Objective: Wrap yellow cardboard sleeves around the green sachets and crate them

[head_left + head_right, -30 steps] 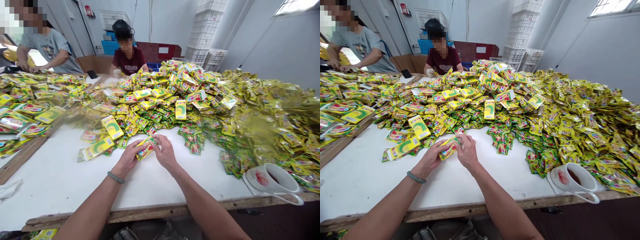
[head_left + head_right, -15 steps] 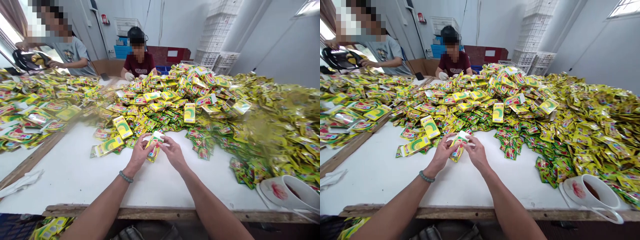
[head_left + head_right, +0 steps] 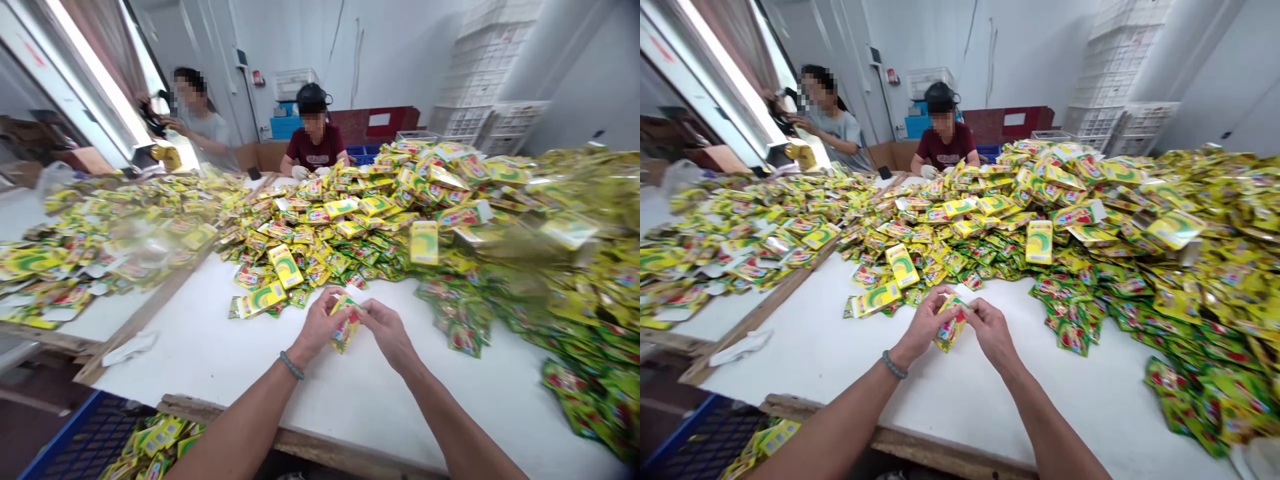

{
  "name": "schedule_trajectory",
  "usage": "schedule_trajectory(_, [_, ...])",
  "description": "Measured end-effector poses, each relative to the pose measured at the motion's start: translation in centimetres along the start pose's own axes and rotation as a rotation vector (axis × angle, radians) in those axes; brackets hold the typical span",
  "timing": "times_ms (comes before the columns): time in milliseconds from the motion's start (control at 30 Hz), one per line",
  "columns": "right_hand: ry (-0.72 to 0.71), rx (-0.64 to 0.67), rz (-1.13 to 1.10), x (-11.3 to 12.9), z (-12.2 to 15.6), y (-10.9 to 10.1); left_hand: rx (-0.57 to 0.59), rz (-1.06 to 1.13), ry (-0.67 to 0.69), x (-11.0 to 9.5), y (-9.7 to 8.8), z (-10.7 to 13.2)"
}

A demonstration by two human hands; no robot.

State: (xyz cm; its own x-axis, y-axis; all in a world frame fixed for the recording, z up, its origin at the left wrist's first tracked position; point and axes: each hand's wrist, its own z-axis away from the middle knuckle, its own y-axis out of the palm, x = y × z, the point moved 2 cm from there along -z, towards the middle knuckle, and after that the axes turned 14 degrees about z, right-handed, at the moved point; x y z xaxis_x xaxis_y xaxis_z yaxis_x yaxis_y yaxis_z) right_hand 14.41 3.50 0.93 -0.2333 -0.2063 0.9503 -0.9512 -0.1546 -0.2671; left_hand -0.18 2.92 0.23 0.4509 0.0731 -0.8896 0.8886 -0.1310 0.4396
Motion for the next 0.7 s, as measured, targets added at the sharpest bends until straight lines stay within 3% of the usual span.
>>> schedule_trajectory(100, [-0.016, -0.049, 0.002, 0.0, -0.2, -0.2, -0.013, 0.029, -0.022, 0.2, -0.1, -0.2])
schedule_trajectory(233, [-0.097, -0.079, 0.227, 0.8, -0.1, -0.4, -0.079, 0.027, -0.017, 0.4, -0.4, -0.4])
schedule_trajectory(500, [-0.021, -0.089, 0.183, 1.0, 0.0, -0.3, -0.135, -0.008, -0.015, 0.3, -0.3, -0.2])
schedule_trajectory(700, [0.182, -0.055, -0.201, 0.7, -0.2, -0.9, -0.054, -0.003, -0.052, -0.2, -0.3, -0.1])
